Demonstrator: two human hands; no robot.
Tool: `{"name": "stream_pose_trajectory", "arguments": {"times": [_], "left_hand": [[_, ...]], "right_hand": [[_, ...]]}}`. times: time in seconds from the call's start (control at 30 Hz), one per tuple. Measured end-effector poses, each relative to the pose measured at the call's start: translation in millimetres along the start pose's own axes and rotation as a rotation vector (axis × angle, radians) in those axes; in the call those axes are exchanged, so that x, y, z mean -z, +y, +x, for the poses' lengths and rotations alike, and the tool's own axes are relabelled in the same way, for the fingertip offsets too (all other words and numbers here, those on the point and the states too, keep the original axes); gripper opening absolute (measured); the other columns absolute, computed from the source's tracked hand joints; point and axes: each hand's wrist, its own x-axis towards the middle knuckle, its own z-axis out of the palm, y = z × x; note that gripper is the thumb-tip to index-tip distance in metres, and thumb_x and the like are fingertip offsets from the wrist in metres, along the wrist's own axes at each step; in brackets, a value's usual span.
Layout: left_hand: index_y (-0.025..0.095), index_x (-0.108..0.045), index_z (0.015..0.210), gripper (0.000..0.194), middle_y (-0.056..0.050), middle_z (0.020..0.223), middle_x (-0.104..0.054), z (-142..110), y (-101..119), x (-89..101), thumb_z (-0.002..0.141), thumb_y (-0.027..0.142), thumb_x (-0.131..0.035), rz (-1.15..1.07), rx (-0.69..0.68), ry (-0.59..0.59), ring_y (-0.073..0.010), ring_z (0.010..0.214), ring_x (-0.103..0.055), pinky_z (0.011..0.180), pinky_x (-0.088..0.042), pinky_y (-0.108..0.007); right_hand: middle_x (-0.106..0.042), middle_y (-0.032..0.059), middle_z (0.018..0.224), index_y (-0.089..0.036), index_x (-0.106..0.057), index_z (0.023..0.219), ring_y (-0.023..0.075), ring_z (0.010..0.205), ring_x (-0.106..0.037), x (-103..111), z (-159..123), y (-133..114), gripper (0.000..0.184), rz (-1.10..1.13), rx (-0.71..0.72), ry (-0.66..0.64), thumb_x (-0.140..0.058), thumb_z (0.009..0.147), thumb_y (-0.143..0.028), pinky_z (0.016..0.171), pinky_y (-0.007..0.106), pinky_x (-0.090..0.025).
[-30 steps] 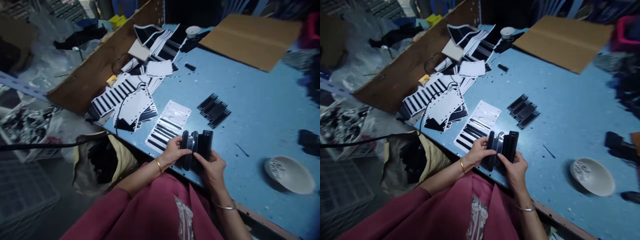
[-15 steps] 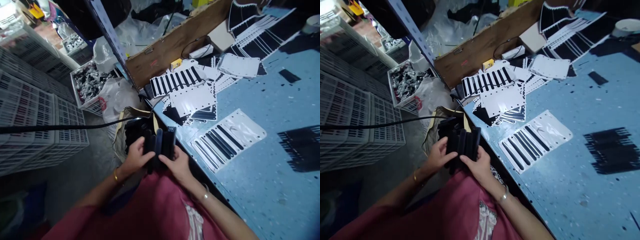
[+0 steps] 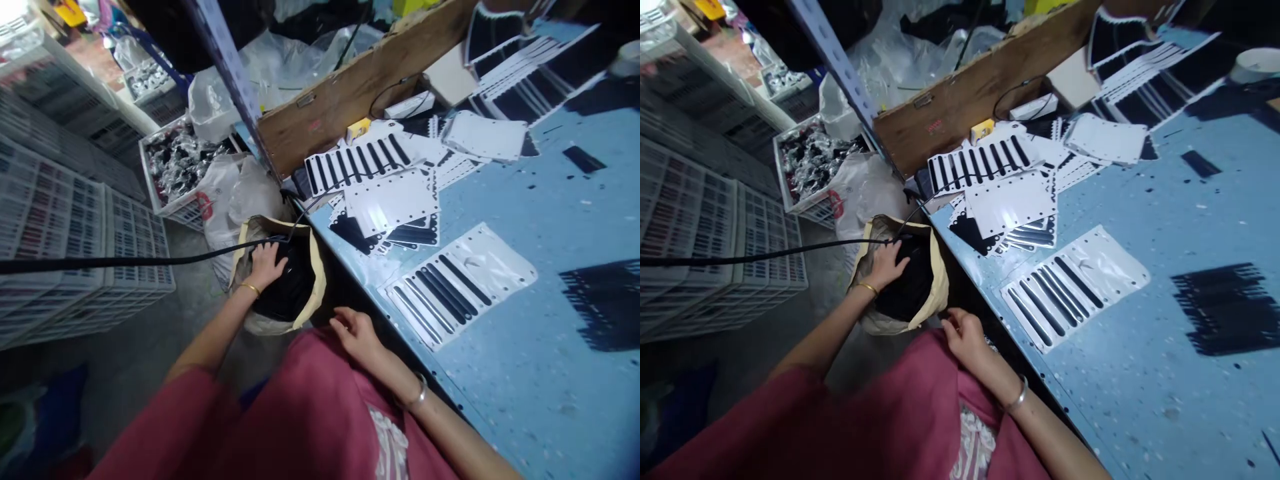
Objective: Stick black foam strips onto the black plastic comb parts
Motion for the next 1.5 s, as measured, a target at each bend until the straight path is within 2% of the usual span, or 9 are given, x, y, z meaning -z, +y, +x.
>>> {"name": "stream_pose_trajectory", "arguments": {"times": [0.17, 0.4, 0.5, 0.6, 0.73, 0.9, 1.0, 1.23, 1.5], "left_hand": [[0.012, -0.036, 0.148, 0.069, -0.02, 0.155, -0.006, -46, 57, -29.0, 0.087, 0.041, -0.051, 0.348, -0.189, -0.233, -0.0469, 0.139, -0.008, 0.104, -0.022, -0.06], [0.008, -0.045, 0.142, 0.068, -0.016, 0.138, -0.045, -22, 46, -4.2, 0.089, 0.049, -0.036, 0.158, -0.123, -0.226, -0.0358, 0.124, -0.047, 0.095, -0.042, -0.045], [0.012, -0.071, 0.104, 0.058, -0.01, 0.106, -0.067, -20, 84, 31.1, 0.082, 0.054, -0.037, -0.178, -0.192, -0.084, -0.0282, 0.088, -0.066, 0.075, -0.052, -0.036], [0.019, -0.071, 0.081, 0.029, -0.001, 0.081, -0.069, -30, 173, 65.1, 0.083, 0.043, -0.053, -0.557, -0.545, 0.124, -0.0151, 0.069, -0.066, 0.062, -0.051, -0.022], [0.017, -0.066, 0.078, 0.023, -0.002, 0.076, -0.066, -12, 333, 80.1, 0.091, 0.025, -0.048, -0.719, -1.055, 0.062, -0.0123, 0.069, -0.063, 0.065, -0.048, -0.023], [0.01, -0.058, 0.121, 0.036, -0.014, 0.114, -0.061, 64, 528, 59.3, 0.091, 0.029, -0.049, -0.356, -1.11, -0.097, -0.0246, 0.106, -0.058, 0.093, -0.043, -0.035], [0.008, -0.056, 0.121, 0.039, -0.019, 0.121, -0.055, 88, 600, 42.2, 0.089, 0.029, -0.053, -0.111, -1.047, -0.176, -0.0341, 0.118, -0.048, 0.095, -0.04, -0.044], [0.012, -0.061, 0.108, 0.031, -0.013, 0.103, -0.063, 61, 586, 25.7, 0.092, 0.035, -0.047, -0.064, -1.173, -0.303, -0.0295, 0.11, -0.053, 0.09, -0.038, -0.04], [0.019, -0.064, 0.112, 0.032, -0.008, 0.099, -0.065, 61, 549, 29.4, 0.09, 0.036, -0.047, -0.049, -1.113, -0.254, -0.0271, 0.098, -0.06, 0.083, -0.04, -0.038]], "right_hand": [[-0.065, 0.0134, 0.093, -0.008, -0.067, 0.104, 0.0192, 0.08, -0.062, 45, -73, -2, 0.039, -0.006, 0.094, 0.128, -0.045, 0.086, -0.034, 0.074, 0.03, -0.05], [-0.065, 0.0093, 0.079, -0.011, -0.067, 0.094, 0.0144, 0.07, -0.06, 188, -127, 86, 0.03, -0.484, 0.275, 0.874, -0.044, 0.09, -0.029, 0.068, 0.025, -0.048], [-0.066, 0.0137, 0.092, -0.009, -0.07, 0.094, 0.022, 0.084, -0.063, 267, -144, 133, 0.028, -0.715, -0.11, 1.076, -0.049, 0.083, -0.024, 0.076, 0.031, -0.046], [-0.066, 0.0144, 0.085, -0.006, -0.071, 0.092, 0.0228, 0.082, -0.062, 324, -150, 152, 0.031, -0.68, -0.573, 1.036, -0.052, 0.088, -0.03, 0.07, 0.028, -0.041], [-0.064, 0.0123, 0.074, -0.005, -0.071, 0.091, 0.0173, 0.071, -0.06, 352, -131, 147, 0.049, -0.501, -0.68, 0.927, -0.053, 0.089, -0.05, 0.061, 0.024, -0.035], [-0.065, 0.013, 0.081, -0.01, -0.07, 0.085, 0.0217, 0.075, -0.062, 358, -98, 136, 0.068, -0.529, -0.746, 0.859, -0.051, 0.078, -0.075, 0.054, 0.025, -0.031], [-0.066, 0.0128, 0.094, -0.012, -0.068, 0.094, 0.025, 0.088, -0.064, 372, -96, 142, 0.059, -0.507, -0.815, 0.881, -0.058, 0.077, -0.067, 0.06, 0.026, -0.036], [-0.063, 0.0155, 0.101, -0.01, -0.065, 0.1, 0.0293, 0.097, -0.061, 392, -132, 173, 0.051, -0.627, -0.887, 0.929, -0.045, 0.091, -0.056, 0.067, 0.032, -0.039], [-0.065, 0.0099, 0.089, -0.014, -0.065, 0.087, 0.025, 0.089, -0.062, 333, -117, 134, 0.054, -0.648, -0.654, 0.894, -0.046, 0.088, -0.065, 0.069, 0.03, -0.038]]}}
